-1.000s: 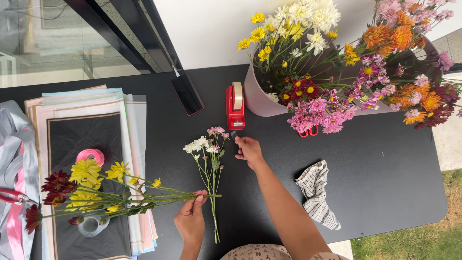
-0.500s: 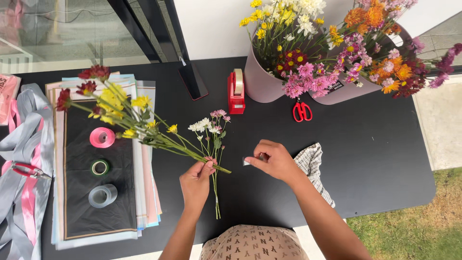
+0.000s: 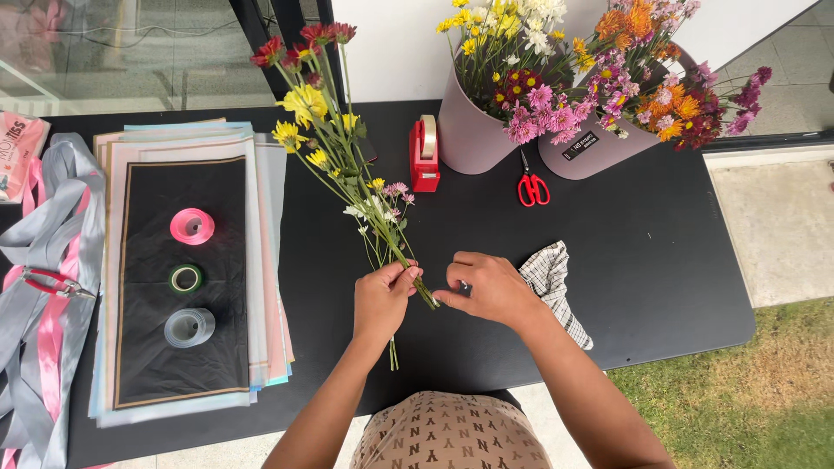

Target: The person selects several flower stems from buckets, groups them together into a bunch, and wraps clear tape from a dispenser around the stems to secure them.

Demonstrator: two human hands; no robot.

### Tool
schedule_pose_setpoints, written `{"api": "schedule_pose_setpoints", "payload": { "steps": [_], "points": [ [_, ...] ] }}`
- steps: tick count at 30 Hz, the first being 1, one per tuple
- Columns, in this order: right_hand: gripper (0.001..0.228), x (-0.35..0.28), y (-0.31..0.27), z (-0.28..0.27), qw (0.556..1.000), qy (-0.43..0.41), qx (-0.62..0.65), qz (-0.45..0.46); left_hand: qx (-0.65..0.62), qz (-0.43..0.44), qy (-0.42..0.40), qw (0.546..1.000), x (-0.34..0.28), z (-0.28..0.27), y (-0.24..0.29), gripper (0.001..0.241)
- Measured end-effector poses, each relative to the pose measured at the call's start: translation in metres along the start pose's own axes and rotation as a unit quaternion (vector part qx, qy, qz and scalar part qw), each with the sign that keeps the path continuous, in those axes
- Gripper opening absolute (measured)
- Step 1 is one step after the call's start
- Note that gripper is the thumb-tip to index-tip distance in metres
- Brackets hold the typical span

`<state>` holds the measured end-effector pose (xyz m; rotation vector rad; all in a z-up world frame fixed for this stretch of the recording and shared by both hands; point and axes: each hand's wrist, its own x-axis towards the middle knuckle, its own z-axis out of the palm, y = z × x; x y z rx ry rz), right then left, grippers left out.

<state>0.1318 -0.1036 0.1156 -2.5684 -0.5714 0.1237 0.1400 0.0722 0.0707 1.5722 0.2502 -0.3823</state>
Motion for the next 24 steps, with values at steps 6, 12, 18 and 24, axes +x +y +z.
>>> {"api": "schedule_pose_setpoints", "payload": {
  "steps": [6, 12, 18, 24],
  "points": [
    [0.03, -0.012, -0.001, 0.002, 1.0, 0.014, -0.001, -0.004, 0.025, 0.004, -0.002, 1.0, -0.014, 0.007, 0.008, 0.021],
    [0.035, -0.044, 0.022, 0.037, 0.922, 0.149, 0.356, 0.013, 0.003, 0.017, 0.021, 1.0, -0.027, 0.032, 0.009, 0.019],
    [0.022, -0.064, 0.04, 0.058, 0.86, 0.199, 0.468, 0.048, -0.02, 0.017, 0.036, 0.999, -0.04, 0.059, 0.015, 0.021],
    [0.024, -0.074, 0.049, 0.048, 0.817, 0.196, 0.539, 0.063, -0.108, 0.016, 0.034, 0.993, -0.043, 0.075, 0.011, 0.024]
  ]
}}
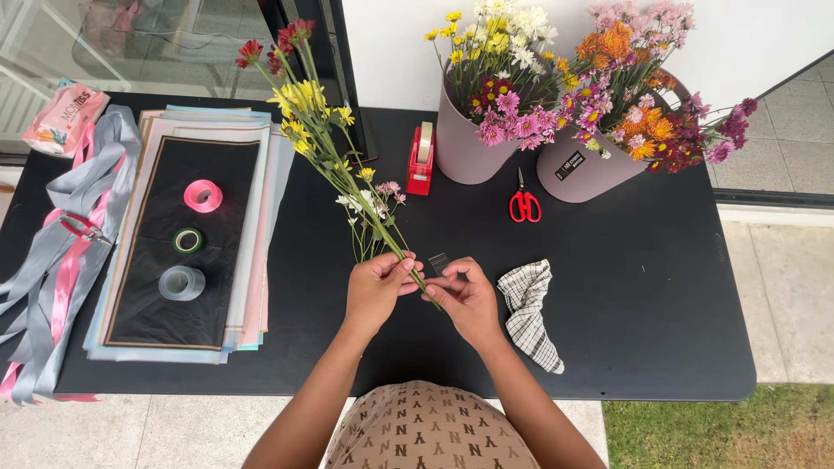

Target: The person selects several flower stems from buckets, groups them together into a bunch, and wraps clear tape from a dispenser around the stems to secure them.

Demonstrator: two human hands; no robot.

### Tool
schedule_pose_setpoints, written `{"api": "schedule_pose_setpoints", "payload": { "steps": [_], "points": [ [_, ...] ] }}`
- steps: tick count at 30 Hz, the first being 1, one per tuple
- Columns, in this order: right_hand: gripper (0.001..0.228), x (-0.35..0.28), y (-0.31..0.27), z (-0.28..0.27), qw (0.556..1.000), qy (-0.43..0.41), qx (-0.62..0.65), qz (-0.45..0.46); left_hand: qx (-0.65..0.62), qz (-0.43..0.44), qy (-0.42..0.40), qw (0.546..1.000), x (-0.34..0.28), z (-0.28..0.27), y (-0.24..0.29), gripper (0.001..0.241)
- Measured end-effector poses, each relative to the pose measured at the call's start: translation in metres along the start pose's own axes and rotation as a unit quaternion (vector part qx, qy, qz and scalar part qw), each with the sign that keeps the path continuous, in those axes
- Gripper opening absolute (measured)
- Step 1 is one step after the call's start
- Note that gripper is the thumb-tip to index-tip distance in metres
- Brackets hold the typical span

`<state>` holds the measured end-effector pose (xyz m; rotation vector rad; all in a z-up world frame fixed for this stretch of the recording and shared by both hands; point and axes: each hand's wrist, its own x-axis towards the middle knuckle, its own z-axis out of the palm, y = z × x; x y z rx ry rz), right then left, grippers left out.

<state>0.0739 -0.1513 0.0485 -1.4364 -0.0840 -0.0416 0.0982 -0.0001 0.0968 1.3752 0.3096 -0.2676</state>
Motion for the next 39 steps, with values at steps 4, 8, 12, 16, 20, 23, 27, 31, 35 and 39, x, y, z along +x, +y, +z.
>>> {"api": "schedule_pose_setpoints", "payload": {
  "steps": [4, 8, 12, 16, 20, 23, 27, 31, 35, 39],
  "points": [
    [0.022, 0.001, -0.011, -0.004, 1.0, -0.008, 0.029, 0.0, -0.037, 0.003, -0.004, 0.999, -0.002, 0.006, 0.0, 0.027],
    [0.019, 0.004, -0.019, -0.005, 0.998, -0.023, 0.019, -0.061, -0.054, 0.03, -0.013, 0.998, -0.002, 0.009, 0.0, 0.032],
    [0.019, 0.008, -0.018, -0.008, 0.994, -0.032, -0.022, -0.101, -0.031, 0.061, -0.025, 0.997, 0.002, 0.011, -0.001, 0.039],
    [0.017, 0.008, -0.012, -0.011, 0.992, -0.019, -0.044, -0.116, -0.021, 0.087, -0.019, 0.996, 0.002, 0.013, -0.004, 0.034],
    [0.023, 0.008, -0.007, -0.011, 0.993, -0.009, -0.012, -0.115, -0.005, 0.118, 0.003, 0.993, 0.0, 0.013, -0.008, 0.031],
    [0.031, 0.005, -0.022, 0.0, 0.991, 0.0, -0.052, -0.12, 0.011, 0.137, 0.021, 0.99, 0.0, 0.015, -0.007, 0.028],
    [0.027, 0.004, -0.013, 0.002, 0.99, 0.024, -0.072, -0.122, 0.019, 0.141, 0.031, 0.989, -0.001, 0.017, -0.005, 0.027],
    [0.026, 0.002, -0.013, 0.002, 0.99, 0.029, -0.062, -0.12, -0.055, 0.123, -0.009, 0.991, 0.003, 0.014, -0.012, 0.028],
    [0.023, 0.0, -0.017, 0.003, 0.993, 0.014, -0.05, -0.105, -0.062, 0.102, -0.058, 0.991, 0.005, 0.007, -0.013, 0.018],
    [0.023, 0.001, -0.015, 0.001, 0.996, 0.008, -0.023, -0.089, -0.034, 0.11, -0.072, 0.991, 0.001, 0.004, -0.004, 0.012]
  ]
}}
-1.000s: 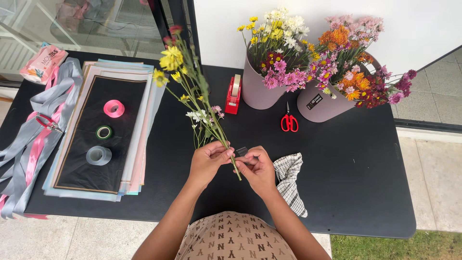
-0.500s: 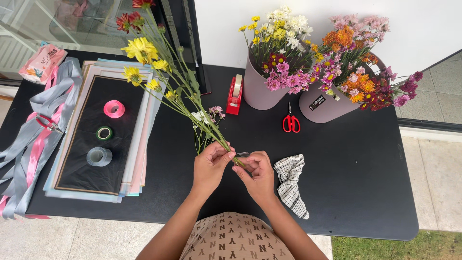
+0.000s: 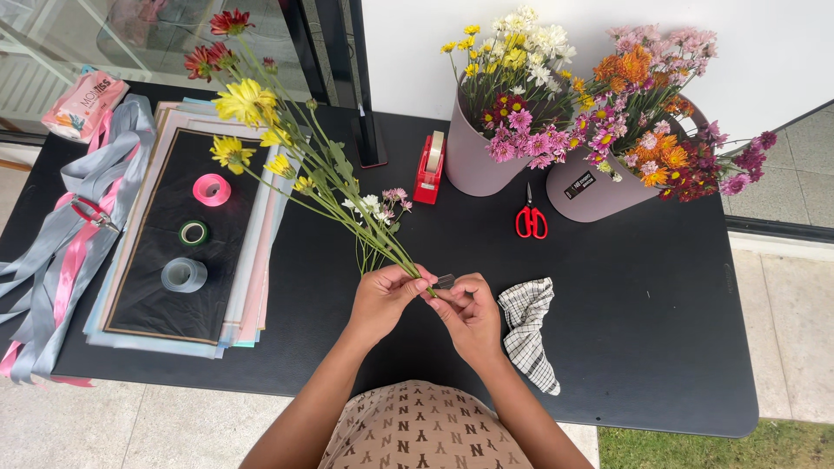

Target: The person selects several flower stems from buckets, groups them together into a bunch, and wraps clear tape from a dispenser around the stems to secure them.

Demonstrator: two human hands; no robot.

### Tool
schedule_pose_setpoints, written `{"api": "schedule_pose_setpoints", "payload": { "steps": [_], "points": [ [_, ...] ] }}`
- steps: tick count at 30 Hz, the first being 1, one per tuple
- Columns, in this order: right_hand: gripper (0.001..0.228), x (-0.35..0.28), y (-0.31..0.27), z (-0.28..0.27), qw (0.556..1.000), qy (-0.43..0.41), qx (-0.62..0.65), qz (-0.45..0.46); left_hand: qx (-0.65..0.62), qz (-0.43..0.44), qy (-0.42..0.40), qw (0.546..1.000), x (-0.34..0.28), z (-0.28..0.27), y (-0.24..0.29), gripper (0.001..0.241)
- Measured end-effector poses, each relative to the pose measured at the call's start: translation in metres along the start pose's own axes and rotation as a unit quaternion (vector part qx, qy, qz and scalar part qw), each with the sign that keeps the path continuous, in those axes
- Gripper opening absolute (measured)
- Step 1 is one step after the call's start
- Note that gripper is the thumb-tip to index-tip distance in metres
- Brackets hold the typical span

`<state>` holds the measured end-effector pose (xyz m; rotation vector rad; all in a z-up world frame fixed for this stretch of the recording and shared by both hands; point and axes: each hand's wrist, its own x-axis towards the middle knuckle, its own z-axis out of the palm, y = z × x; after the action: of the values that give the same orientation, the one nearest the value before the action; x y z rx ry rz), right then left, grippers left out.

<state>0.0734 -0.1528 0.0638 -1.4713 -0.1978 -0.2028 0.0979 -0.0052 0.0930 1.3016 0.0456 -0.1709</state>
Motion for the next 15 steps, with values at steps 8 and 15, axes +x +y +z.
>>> {"api": "schedule_pose_setpoints", "payload": {
  "steps": [8, 15],
  "points": [
    [0.018, 0.008, 0.002, -0.02, 1.0, -0.026, 0.008, -0.012, 0.102, -0.005, 0.04, 0.994, 0.001, 0.001, 0.019, 0.011],
    [0.025, 0.035, -0.042, -0.036, 0.97, -0.126, -0.189, -0.08, 0.166, -0.02, 0.036, 0.985, 0.001, 0.003, 0.023, 0.013]
  ]
}}
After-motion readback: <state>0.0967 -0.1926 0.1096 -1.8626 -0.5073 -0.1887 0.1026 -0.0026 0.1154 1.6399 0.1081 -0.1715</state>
